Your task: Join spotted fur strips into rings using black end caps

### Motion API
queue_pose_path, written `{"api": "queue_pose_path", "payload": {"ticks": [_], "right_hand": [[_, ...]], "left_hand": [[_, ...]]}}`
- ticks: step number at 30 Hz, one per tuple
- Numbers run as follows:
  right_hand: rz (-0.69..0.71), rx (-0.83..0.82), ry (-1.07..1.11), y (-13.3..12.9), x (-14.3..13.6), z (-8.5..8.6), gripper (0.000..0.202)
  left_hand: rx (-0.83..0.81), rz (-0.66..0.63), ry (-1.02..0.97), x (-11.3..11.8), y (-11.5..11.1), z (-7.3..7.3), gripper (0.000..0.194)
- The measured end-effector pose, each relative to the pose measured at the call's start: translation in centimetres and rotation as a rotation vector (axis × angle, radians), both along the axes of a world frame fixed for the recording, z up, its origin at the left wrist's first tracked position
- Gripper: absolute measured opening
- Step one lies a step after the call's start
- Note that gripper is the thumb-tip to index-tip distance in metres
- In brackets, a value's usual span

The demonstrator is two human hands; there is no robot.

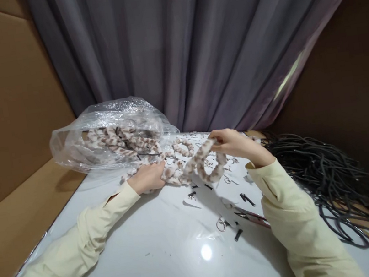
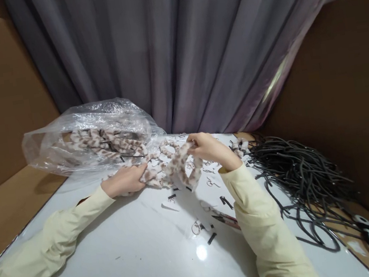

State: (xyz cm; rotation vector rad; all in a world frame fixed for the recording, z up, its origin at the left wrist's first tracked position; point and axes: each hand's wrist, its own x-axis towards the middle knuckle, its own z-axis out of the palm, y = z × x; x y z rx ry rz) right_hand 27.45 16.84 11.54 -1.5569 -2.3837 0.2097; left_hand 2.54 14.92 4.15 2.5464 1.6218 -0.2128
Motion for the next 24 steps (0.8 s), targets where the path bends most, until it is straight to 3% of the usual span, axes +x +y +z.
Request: {"api": "queue_pose_path", "payload": {"ticks": [3, 5, 9, 13, 16, 20, 24], "right_hand": [[0.219, -0.243, 0.026, 0.1, -0.2, -1.1, 0.013], [0.276, -0.282, -0.013, 0.8, -0.6, -2.3, 0.013], [0.167, -0.156, -0.035, 4.1, -2.4, -5.7, 0.011], [0.095, -0.109, -0.025, 8.0, -4.6, -9.2, 0.030], [0.057, -0.079, 0.005, 9.6, -5.6, -10.8, 0.032], [0.046, -0.009, 0.061, 9.8, -6.1, -10.5, 0.031], [0.063, 0.116, 0.151, 8.1, -5.8, -6.9, 0.028]], "left_hand": [[-0.055, -0.053, -0.001, -0.2, -1.2, 1.3, 0.039], [-0.054, -0.068, -0.003, 0.0, -2.1, 2.0, 0.044], [0.033, -0.050, 0.042, 0.9, -3.1, 2.0, 0.041], [0.031, -0.060, 0.080, 1.3, -3.1, 1.5, 0.032], [0.032, -0.066, 0.106, 0.9, -3.1, 1.5, 0.032], [0.051, -0.053, 0.130, 0.3, -3.4, 1.9, 0.033], [0.084, -0.023, 0.136, -0.2, -3.9, 2.8, 0.038]]}}
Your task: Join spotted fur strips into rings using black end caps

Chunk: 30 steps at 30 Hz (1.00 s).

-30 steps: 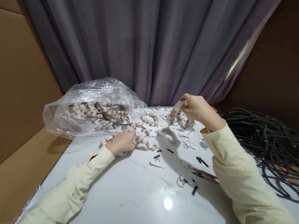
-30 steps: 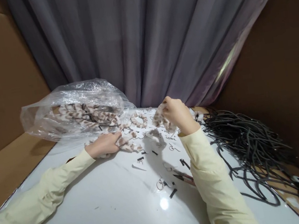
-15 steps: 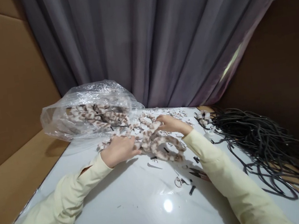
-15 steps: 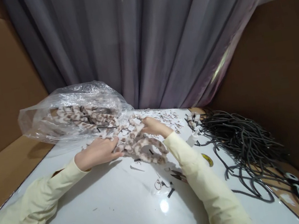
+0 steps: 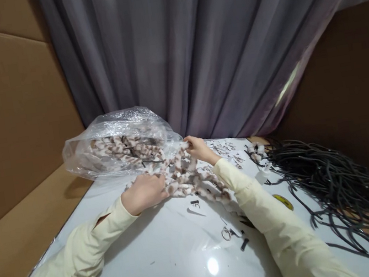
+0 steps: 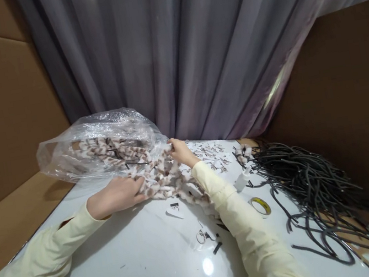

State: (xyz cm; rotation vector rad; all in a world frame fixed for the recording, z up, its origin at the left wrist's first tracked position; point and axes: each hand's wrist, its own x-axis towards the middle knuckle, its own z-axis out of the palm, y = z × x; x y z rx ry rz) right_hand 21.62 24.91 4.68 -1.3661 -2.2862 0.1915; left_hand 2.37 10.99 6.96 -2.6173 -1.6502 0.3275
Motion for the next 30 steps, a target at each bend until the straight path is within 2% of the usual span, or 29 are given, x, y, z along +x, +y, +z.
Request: {"api": "queue_pose_path", "payload": {"ticks": [3, 6, 9, 12, 15, 17, 20, 22, 25, 27, 30], "right_hand": [[0.033, 0.090, 0.074, -2.7, 0.2, 3.7, 0.033], [0.076, 0.136, 0.122, -6.0, 0.1, 6.7, 0.032], [0.111, 0.159, 0.153, -8.6, -0.2, 7.8, 0.028], [0.151, 0.129, 0.063, -9.5, -0.2, 7.3, 0.023], [0.168, 0.080, -0.014, -9.5, 0.2, 5.8, 0.020], [0.178, 0.073, -0.022, -9.7, 0.6, 4.8, 0.022], [0.234, 0.131, 0.010, -11.2, 1.0, 3.4, 0.042], [0.362, 0.224, 0.027, -12.9, 1.1, 2.7, 0.047], [0.538, 0.268, -0.101, -15.3, 1.3, 1.6, 0.047], [0.548, 0.274, -0.146, -16.4, 1.5, 0.8, 0.045], [0.508, 0.272, -0.044, -17.1, 1.9, -0.3, 0.041]], "left_hand": [[0.046, 0.030, -0.103, -0.2, -0.2, 1.0, 0.053], [0.041, 0.071, -0.428, 0.1, 0.0, 1.4, 0.069], [0.014, 0.110, -0.739, 0.6, 0.9, 0.6, 0.053], [-0.035, 0.115, -0.922, 1.0, 1.9, -0.8, 0.028], [-0.164, 0.087, -0.982, 1.0, 2.6, -1.7, 0.017], [-0.266, 0.080, -1.013, 0.9, 2.8, -1.8, 0.018], [-0.414, 0.093, -1.085, 0.7, 2.8, -1.3, 0.025], [-0.471, 0.106, -1.135, 0.7, 2.6, -0.7, 0.028], [-0.587, 0.150, -1.261, 0.9, 2.2, -0.3, 0.031], [-0.700, 0.171, -1.347, 1.2, 1.9, -0.3, 0.031], [-0.871, 0.162, -1.416, 1.6, 1.6, -0.7, 0.030]]}}
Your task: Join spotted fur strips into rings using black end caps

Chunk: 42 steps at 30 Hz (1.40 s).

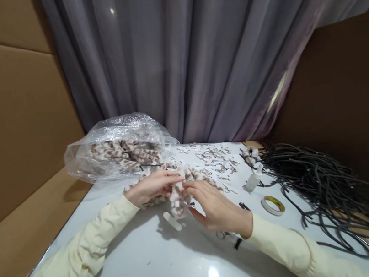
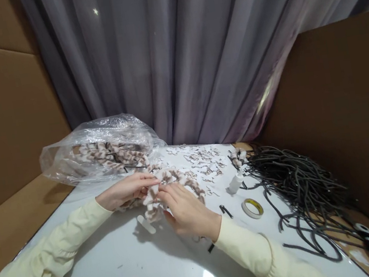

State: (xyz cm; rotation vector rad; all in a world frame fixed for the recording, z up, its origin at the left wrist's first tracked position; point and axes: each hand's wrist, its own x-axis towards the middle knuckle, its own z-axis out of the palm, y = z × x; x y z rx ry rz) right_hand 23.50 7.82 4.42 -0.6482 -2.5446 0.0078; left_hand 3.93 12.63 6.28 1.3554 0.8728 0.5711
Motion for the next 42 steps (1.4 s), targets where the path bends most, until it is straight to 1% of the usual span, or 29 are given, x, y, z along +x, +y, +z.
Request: {"api": "queue_pose_path", "payload": {"ticks": [3, 6, 9, 12, 13, 15, 16, 17, 18, 19, 20, 21, 22, 23, 24, 25, 26, 28, 29, 31, 33, 34, 35, 36, 38, 39, 40, 41, 42], "right_hand": [[0.046, -0.101, 0.114, -0.4, 0.5, -1.0, 0.045], [0.072, -0.183, 0.213, -1.1, 0.7, -1.9, 0.045], [0.048, -0.229, 0.273, -2.0, 0.6, -2.7, 0.041], [-0.029, -0.224, 0.267, -2.5, 0.3, -3.3, 0.039], [-0.055, -0.199, 0.243, -2.6, 0.2, -3.3, 0.036], [-0.083, -0.116, 0.171, -2.7, 0.1, -3.4, 0.019], [-0.087, -0.066, 0.131, -2.7, 0.2, -3.4, 0.011], [-0.096, -0.019, 0.102, -2.7, 0.2, -3.4, 0.007], [-0.116, 0.019, 0.088, -2.6, 0.4, -3.3, 0.010], [-0.151, 0.046, 0.086, -2.5, 0.6, -3.2, 0.012], [-0.198, 0.064, 0.091, -2.4, 0.8, -3.2, 0.013], [-0.249, 0.078, 0.099, -2.3, 1.1, -3.1, 0.014], [-0.305, 0.087, 0.103, -2.2, 1.3, -3.0, 0.014], [-0.362, 0.094, 0.103, -2.0, 1.4, -2.9, 0.015], [-0.419, 0.094, 0.099, -1.9, 1.5, -2.9, 0.016], [-0.469, 0.085, 0.095, -1.8, 1.5, -2.8, 0.016], [-0.505, 0.061, 0.096, -1.9, 1.4, -2.8, 0.015], [-0.531, -0.024, 0.134, -2.2, 0.9, -2.6, 0.013], [-0.519, -0.083, 0.168, -2.5, 0.6, -2.5, 0.012], [-0.466, -0.204, 0.243, -3.2, 0.0, -2.2, 0.018], [-0.403, -0.323, 0.303, -3.9, -0.2, -1.7, 0.028], [-0.374, -0.388, 0.326, -4.2, -0.2, -1.5, 0.033], [-0.356, -0.456, 0.351, -4.4, 0.0, -1.2, 0.038], [-0.338, -0.533, 0.374, -4.6, 0.3, -1.0, 0.043], [-0.286, -0.700, 0.406, -4.9, 1.0, -0.6, 0.055], [-0.245, -0.767, 0.415, -5.1, 1.3, -0.5, 0.061], [-0.199, -0.806, 0.415, -5.2, 1.6, -0.4, 0.066], [-0.158, -0.810, 0.400, -5.4, 1.8, -0.4, 0.069], [-0.132, -0.783, 0.370, -5.6, 2.0, -0.3, 0.072]], "left_hand": [[-0.103, -0.064, -0.069, 0.2, 0.0, -0.4, 0.026], [-0.198, -0.061, -0.111, 0.3, 0.3, -0.7, 0.018], [-0.255, -0.054, -0.116, 0.4, 0.5, -1.1, 0.013], [-0.257, -0.079, -0.097, 0.8, 0.3, -1.6, 0.013], [-0.249, -0.086, -0.091, 1.0, 0.2, -1.8, 0.014], [-0.236, -0.104, -0.079, 1.4, -0.2, -1.9, 0.016], [-0.188, -0.102, -0.041, 1.5, -0.4, -1.8, 0.018], [-0.086, -0.071, 0.032, 1.5, -0.6, -1.7, 0.021], [0.068, -0.016, 0.133, 1.5, -0.9, -1.4, 0.025], [0.279, 0.073, 0.275, 1.4, -1.2, -1.1, 0.029], [0.512, 0.193, 0.416, 1.3, -1.6, -0.6, 0.032], [0.687, 0.276, 0.527, 1.2, -2.1, -0.2, 0.038], [0.751, 0.292, 0.629, 1.1, -2.7, 0.3, 0.048], [0.727, 0.212, 0.689, 1.0, -3.3, 0.7, 0.057], [0.670, 0.118, 0.702, 1.1, -3.9, 1.0, 0.062], [0.622, 0.048, 0.684, 1.2, -4.6, 1.1, 0.063], [0.609, 0.004, 0.662, 1.5, -5.1, 1.1, 0.059], [0.662, -0.035, 0.633, 2.2, -5.8, 0.3, 0.051], [0.674, -0.055, 0.608, 2.6, -5.9, -0.3, 0.048], [0.602, -0.053, 0.543, 3.3, -5.6, -1.7, 0.046], [0.412, -0.006, 0.459, 3.8, -5.0, -2.9, 0.047], [0.308, -0.021, 0.380, 3.9, -4.7, -3.2, 0.046], [0.228, -0.041, 0.317, 4.0, -4.5, -3.3, 0.046], [0.183, -0.050, 0.289, 4.0, -4.3, -3.1, 0.045], [0.183, -0.013, 0.292, 3.8, -4.2, -2.3, 0.043], [0.125, 0.011, 0.290, 3.7, -4.1, -1.8, 0.043], [0.043, 0.025, 0.298, 3.6, -4.1, -1.3, 0.045], [0.004, 0.022, 0.275, 3.4, -4.0, -1.0, 0.044], [0.002, 0.034, 0.240, 3.3, -3.9, -0.9, 0.043]]}}
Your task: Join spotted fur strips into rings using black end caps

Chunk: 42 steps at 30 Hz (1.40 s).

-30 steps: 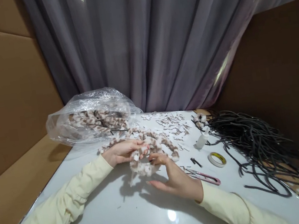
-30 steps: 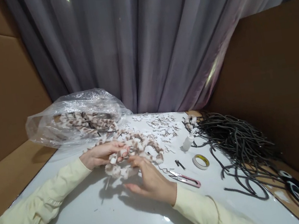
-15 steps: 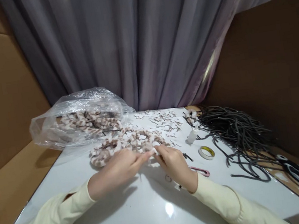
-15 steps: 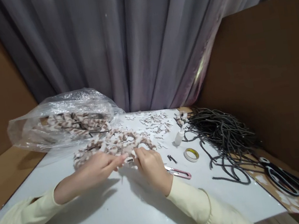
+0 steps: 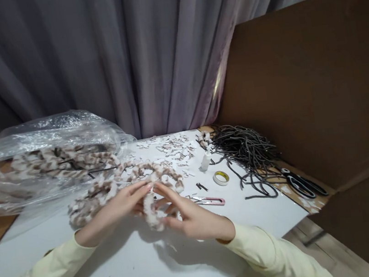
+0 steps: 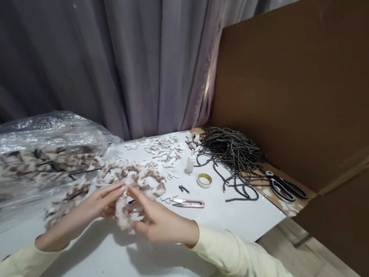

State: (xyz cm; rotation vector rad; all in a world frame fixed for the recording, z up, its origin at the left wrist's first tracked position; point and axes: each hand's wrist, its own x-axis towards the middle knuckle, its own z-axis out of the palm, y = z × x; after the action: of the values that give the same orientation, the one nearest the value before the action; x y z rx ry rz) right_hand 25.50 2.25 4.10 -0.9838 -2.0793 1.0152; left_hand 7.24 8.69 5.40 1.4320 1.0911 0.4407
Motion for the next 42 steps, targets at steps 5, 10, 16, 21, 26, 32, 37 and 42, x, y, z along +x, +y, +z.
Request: {"api": "queue_pose_path", "payload": {"ticks": [5, 10, 16, 21, 26, 32, 37, 42], "right_hand": [[0.065, 0.144, -0.245, -1.1, 1.0, 1.2, 0.063], [-0.300, 0.241, -0.299, -2.4, 7.0, 1.8, 0.050], [-0.760, 0.321, -0.624, -4.7, 19.3, -3.0, 0.030], [-0.844, 0.189, -0.630, -5.5, 22.3, -5.5, 0.021], [-0.856, 0.156, -0.675, -2.2, 21.6, -4.1, 0.023], [-0.925, -0.054, -0.692, 6.1, 21.6, -4.2, 0.028], [-0.868, -0.235, -0.539, 8.7, 21.8, -3.0, 0.025], [-0.728, -0.226, -0.226, 7.2, 22.8, 2.2, 0.025]], "left_hand": [[-0.202, -0.002, -0.258, -0.3, 0.9, -1.6, 0.028], [-0.485, -0.041, -0.390, -0.2, 1.3, -2.3, 0.033], [-0.578, -0.097, -0.200, -0.7, 2.0, -3.1, 0.037], [-0.560, -0.211, -0.131, -1.1, 2.7, -4.6, 0.048], [-0.586, -0.242, -0.175, -1.2, 2.8, -4.6, 0.049], [-0.474, -0.271, -0.179, -0.8, 2.1, -4.6, 0.042], [-0.386, -0.250, -0.178, -0.6, 1.7, -4.8, 0.039], [-0.429, -0.239, -0.174, -0.7, 2.2, -5.3, 0.038]]}}
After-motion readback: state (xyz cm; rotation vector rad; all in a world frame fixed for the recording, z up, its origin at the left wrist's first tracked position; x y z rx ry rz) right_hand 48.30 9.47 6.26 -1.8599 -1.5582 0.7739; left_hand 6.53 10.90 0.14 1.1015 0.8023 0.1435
